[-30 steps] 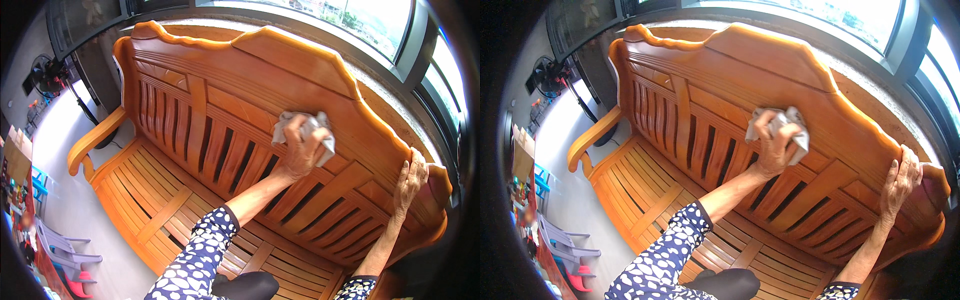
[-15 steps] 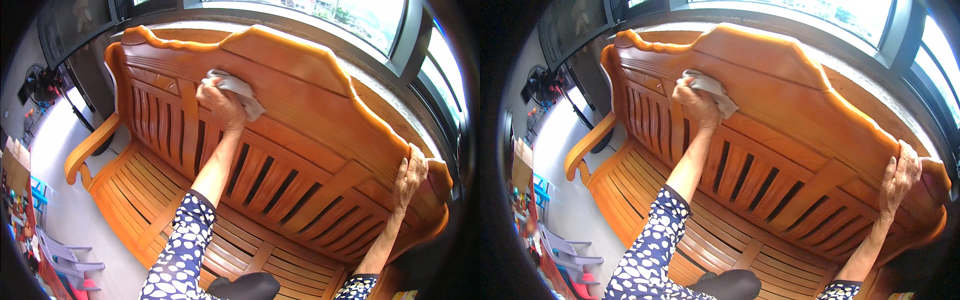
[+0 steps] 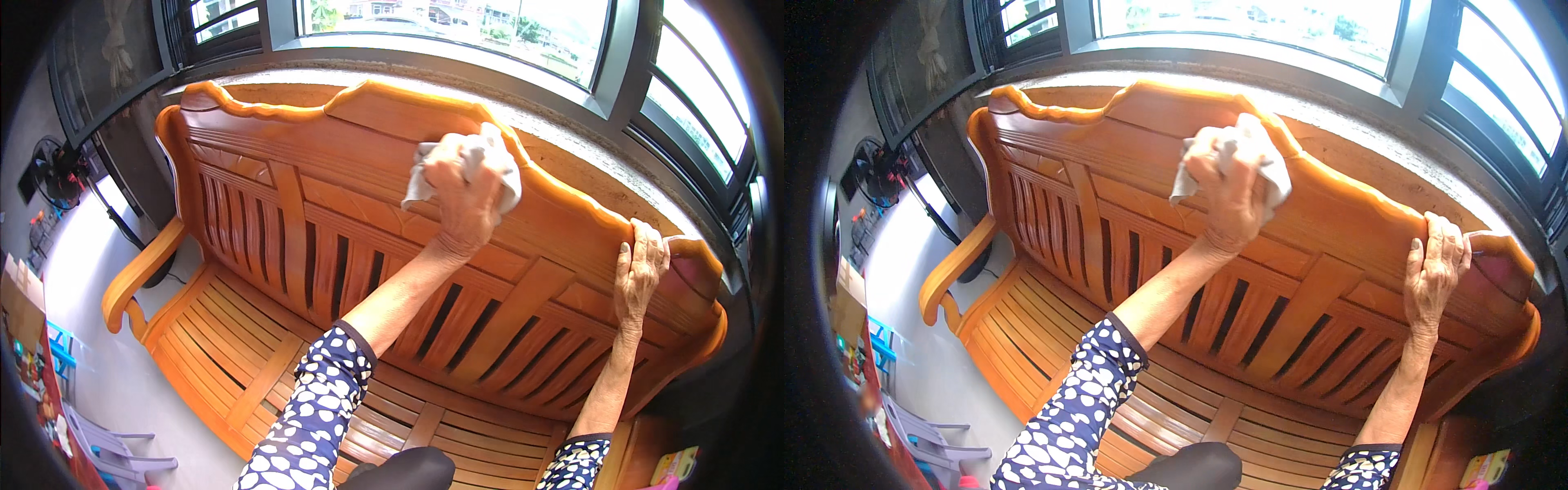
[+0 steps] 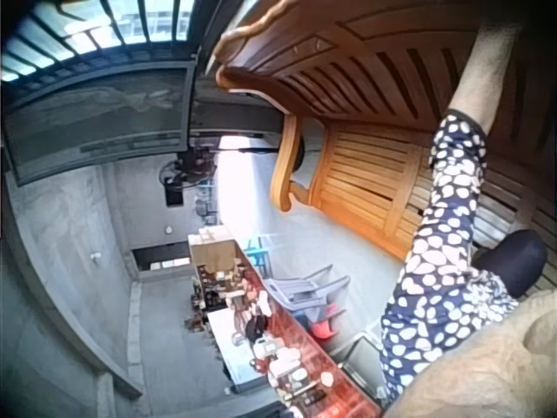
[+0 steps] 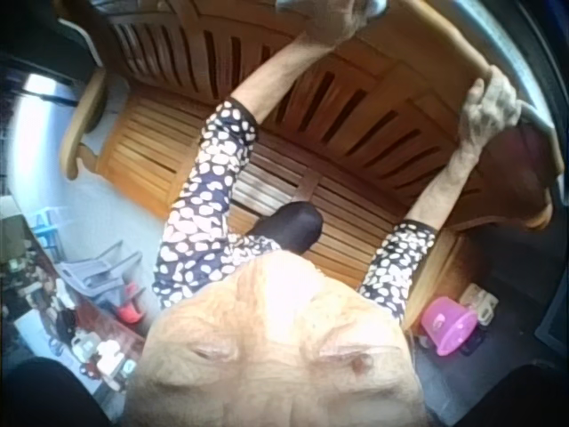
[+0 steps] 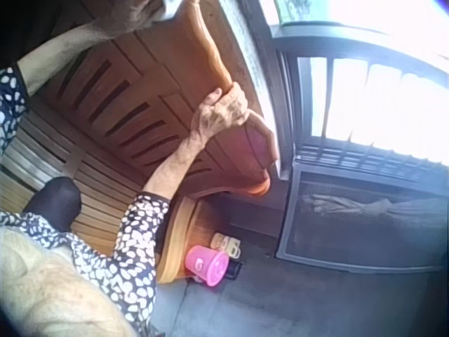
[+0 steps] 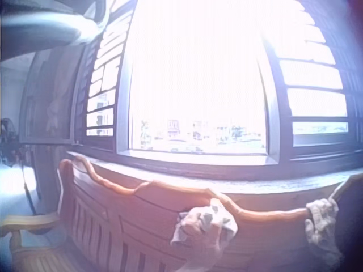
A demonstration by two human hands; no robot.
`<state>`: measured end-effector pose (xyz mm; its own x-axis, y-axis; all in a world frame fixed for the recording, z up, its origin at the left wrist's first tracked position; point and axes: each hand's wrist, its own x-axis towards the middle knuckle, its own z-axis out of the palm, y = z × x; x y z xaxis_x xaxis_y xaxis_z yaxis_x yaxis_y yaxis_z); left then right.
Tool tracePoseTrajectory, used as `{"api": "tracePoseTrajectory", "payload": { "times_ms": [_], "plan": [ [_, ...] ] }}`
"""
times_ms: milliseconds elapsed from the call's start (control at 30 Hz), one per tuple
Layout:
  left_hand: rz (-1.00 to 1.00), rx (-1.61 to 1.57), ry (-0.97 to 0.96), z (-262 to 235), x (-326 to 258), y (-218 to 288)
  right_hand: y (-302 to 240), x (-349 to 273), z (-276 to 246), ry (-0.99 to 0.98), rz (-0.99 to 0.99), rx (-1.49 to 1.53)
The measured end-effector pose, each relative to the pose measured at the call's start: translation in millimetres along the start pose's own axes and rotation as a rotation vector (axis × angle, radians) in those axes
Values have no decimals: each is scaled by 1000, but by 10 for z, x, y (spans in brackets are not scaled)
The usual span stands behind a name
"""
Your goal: The person wipes a wooden bench with a white cloth. They clean the backrest, armrests, and seat slats, moving methodically across the surface.
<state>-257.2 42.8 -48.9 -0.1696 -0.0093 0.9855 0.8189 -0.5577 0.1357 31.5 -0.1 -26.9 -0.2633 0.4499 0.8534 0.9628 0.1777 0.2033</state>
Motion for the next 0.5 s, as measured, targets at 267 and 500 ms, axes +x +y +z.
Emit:
{"api": "tracePoseTrajectory", "payload": {
  "times_ms": [267,500],
  "plan": [
    [49,250,36,-124,110,-469,25,-8,-18,-26,-31,-18],
    [-378,503,322,-483,410,-1531,-34,2,6,3,-1,4]
  ]
}}
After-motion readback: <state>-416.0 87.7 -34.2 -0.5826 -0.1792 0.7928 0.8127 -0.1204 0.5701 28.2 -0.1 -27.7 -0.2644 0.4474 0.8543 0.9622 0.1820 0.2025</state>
